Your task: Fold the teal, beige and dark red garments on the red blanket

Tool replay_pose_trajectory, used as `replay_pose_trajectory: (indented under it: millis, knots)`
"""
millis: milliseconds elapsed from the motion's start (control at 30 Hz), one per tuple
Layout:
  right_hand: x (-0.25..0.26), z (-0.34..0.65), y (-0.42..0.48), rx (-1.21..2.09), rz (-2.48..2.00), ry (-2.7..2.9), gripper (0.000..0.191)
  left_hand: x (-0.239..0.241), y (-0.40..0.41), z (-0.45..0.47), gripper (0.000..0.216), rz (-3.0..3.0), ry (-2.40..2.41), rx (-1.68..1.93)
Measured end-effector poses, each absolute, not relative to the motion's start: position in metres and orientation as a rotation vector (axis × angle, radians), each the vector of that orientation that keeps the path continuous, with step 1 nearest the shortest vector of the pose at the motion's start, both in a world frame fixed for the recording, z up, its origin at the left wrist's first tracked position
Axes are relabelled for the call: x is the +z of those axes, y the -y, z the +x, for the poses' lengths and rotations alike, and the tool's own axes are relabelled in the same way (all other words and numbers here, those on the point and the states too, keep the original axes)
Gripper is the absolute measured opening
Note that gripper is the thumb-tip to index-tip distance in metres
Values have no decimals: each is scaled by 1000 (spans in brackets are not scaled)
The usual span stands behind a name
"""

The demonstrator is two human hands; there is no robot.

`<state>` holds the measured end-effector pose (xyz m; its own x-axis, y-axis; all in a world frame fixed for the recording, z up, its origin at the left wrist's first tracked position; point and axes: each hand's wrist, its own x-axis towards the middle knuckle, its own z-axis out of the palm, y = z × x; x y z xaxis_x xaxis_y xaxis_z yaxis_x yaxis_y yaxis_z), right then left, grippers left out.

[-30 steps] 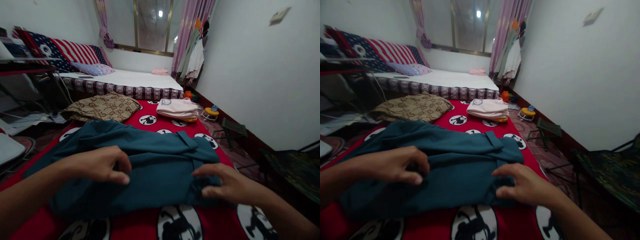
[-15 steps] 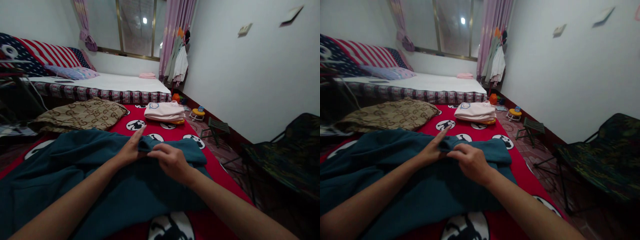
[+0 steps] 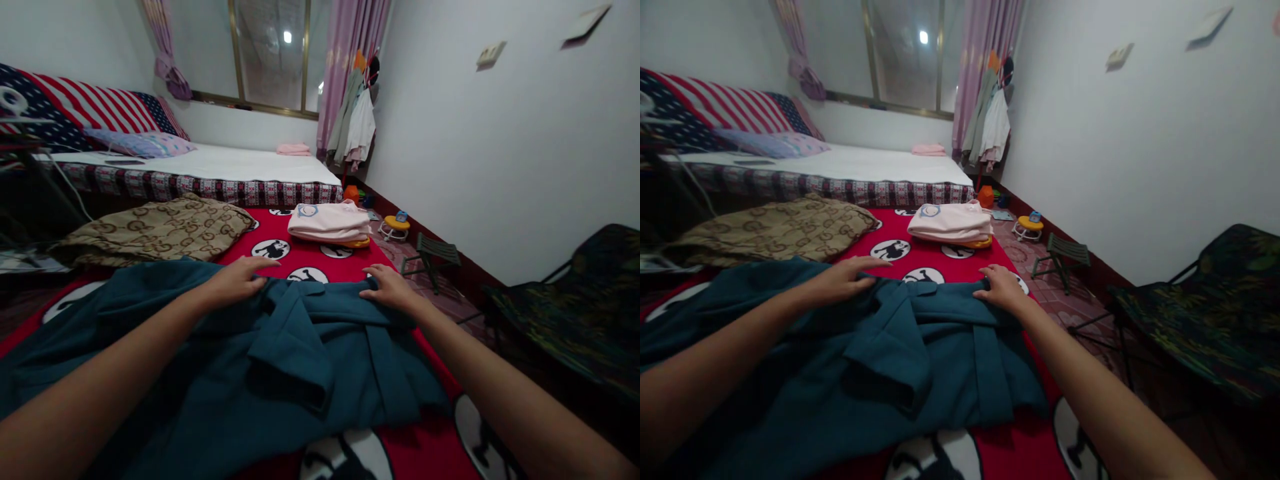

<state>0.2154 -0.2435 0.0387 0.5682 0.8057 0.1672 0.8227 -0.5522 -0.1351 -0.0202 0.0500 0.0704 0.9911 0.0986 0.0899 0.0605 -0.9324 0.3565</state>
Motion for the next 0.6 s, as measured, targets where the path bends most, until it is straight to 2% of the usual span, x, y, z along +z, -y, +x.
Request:
replay_pose_trajectory:
  millis: [133,200,333,433,600]
  knots:
    - [36,231,251,-19,-2630,1362,23,66,-98,-21,64,2909,-398,-137]
    - [46,228,250,-83,-2636,1311,20,63,-107,-25,58,2943,-411,-192]
    - [68,227,242,-401,-2571,1237,21,67,-100,-31,46,3022,-556,198]
    - [61,233,233,-592,-2569,1180,21,62,-88,-29,37,3081,-675,492]
    - [19,248,214,-357,-2804,1096,19,26,-84,-12,28,3139,-688,498]
